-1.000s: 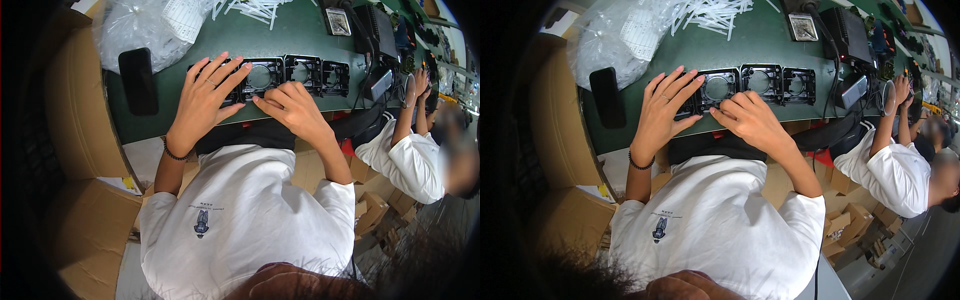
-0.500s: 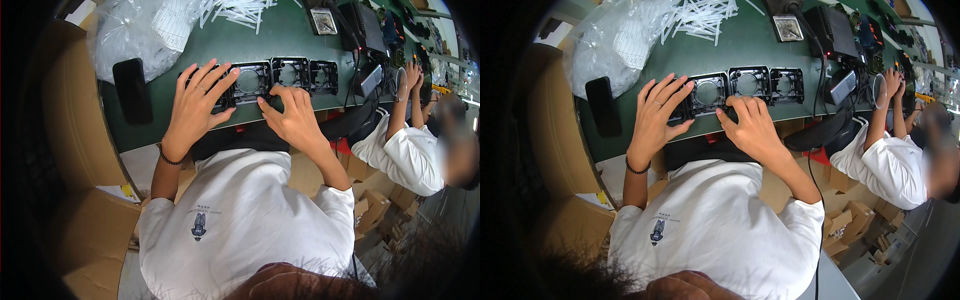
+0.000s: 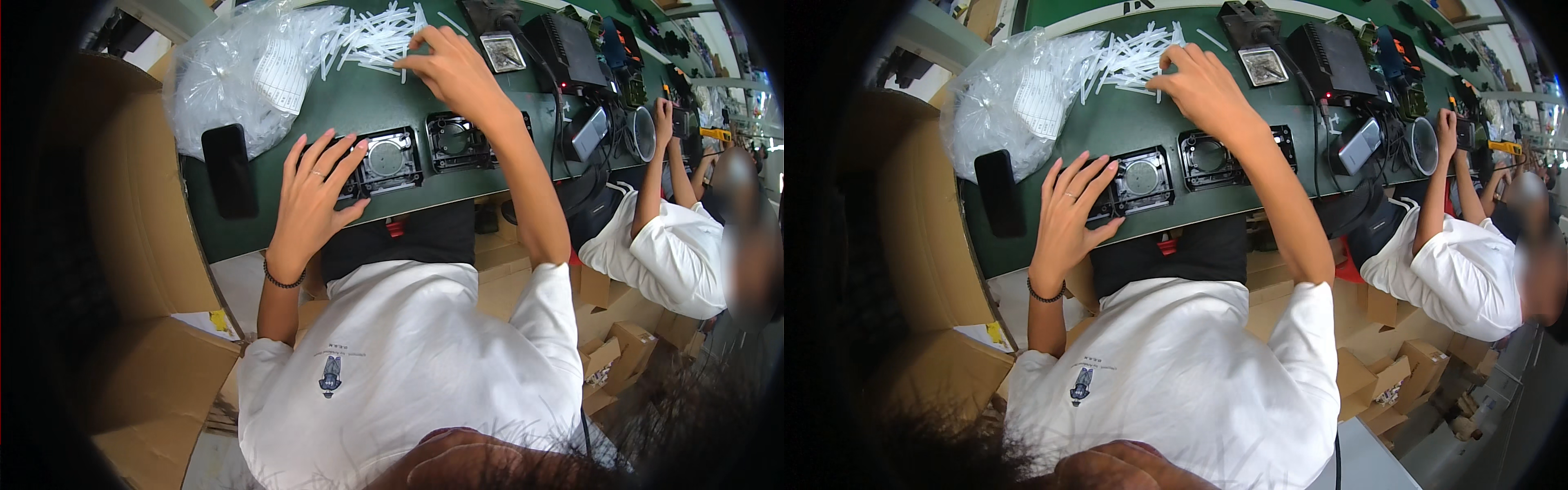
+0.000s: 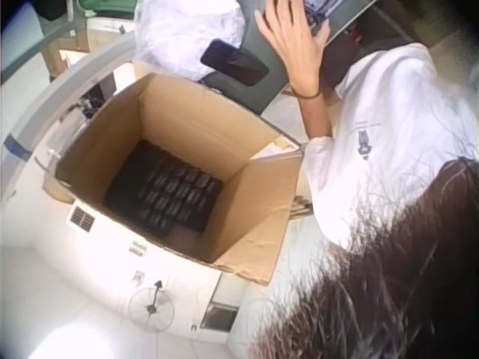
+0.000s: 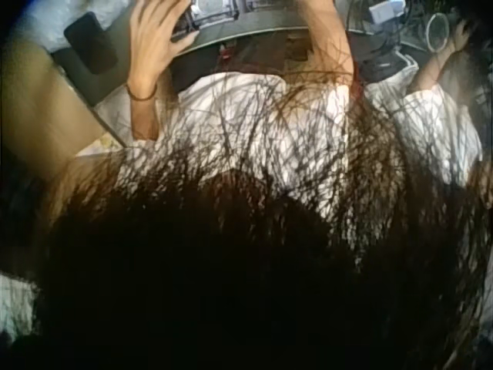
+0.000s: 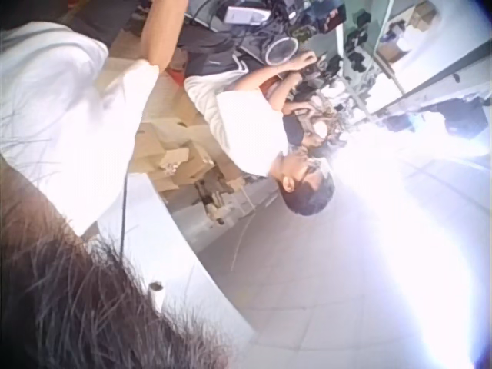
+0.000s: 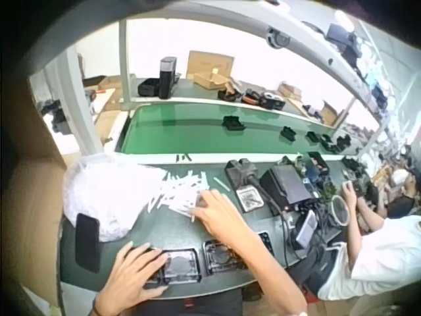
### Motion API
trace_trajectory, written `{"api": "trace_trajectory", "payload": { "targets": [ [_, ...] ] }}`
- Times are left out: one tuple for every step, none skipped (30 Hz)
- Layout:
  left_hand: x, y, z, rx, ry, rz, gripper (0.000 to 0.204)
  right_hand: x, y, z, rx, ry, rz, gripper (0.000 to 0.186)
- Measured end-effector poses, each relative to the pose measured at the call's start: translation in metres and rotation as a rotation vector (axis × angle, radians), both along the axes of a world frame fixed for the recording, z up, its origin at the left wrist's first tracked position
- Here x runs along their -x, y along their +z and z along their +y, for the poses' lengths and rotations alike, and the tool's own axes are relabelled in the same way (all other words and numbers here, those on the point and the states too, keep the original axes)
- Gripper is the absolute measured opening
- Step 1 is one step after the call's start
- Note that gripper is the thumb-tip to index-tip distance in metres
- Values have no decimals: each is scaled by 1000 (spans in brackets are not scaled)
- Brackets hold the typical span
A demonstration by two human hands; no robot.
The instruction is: Using a soldering iron to join or repair black plastic electronic housings on a workshop assembly line.
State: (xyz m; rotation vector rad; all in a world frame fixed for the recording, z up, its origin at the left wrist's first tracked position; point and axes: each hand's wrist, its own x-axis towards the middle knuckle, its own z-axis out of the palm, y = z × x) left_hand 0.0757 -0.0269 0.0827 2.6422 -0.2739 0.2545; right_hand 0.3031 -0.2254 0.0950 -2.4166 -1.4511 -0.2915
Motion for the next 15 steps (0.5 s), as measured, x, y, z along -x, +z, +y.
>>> {"api": "trace_trajectory", "payload": {
  "targets": [
    [3,2,1,-12,10,16,83,-11,-6,4,-60,43,-39,25],
    [5,4,3,-11,19,0,83,-19,-11,7,-2,65,-58,19],
    [8,7,5,-19,39,10,83,-23,-14,8,123,49,-41,14],
    [9,10,6,-30,58,54,83,-24,-14,6,121,61,-70,9],
    [10,14,6,-30,63,24,83,-21,-13,2,89,81,-84,9],
    [9,17,5,-9,78,21,84,-16,-9,-4,28,71,-15,10],
    [7,19,1,11,94,23,85,-10,-4,-10,-1,29,71,10],
    [2,20,-4,13,90,19,85,-4,1,-15,-31,58,56,10],
    [-4,20,-12,64,44,-4,87,5,6,-23,-101,25,134,12],
    [-12,18,-21,111,-6,-7,89,17,11,-30,-151,-37,225,15],
    [-20,15,-31,94,-61,-33,91,30,14,-36,-164,-21,211,15],
    [-30,11,-42,119,-81,-65,90,43,15,-39,-313,-83,377,18],
    [-38,7,-51,125,-113,-56,90,56,16,-45,-466,-147,539,21],
    [-46,4,-57,143,-118,-71,90,67,18,-52,-528,-175,581,25],
    [-53,1,-63,139,-147,-61,88,76,17,-58,-526,-185,580,25]
  ]
}}
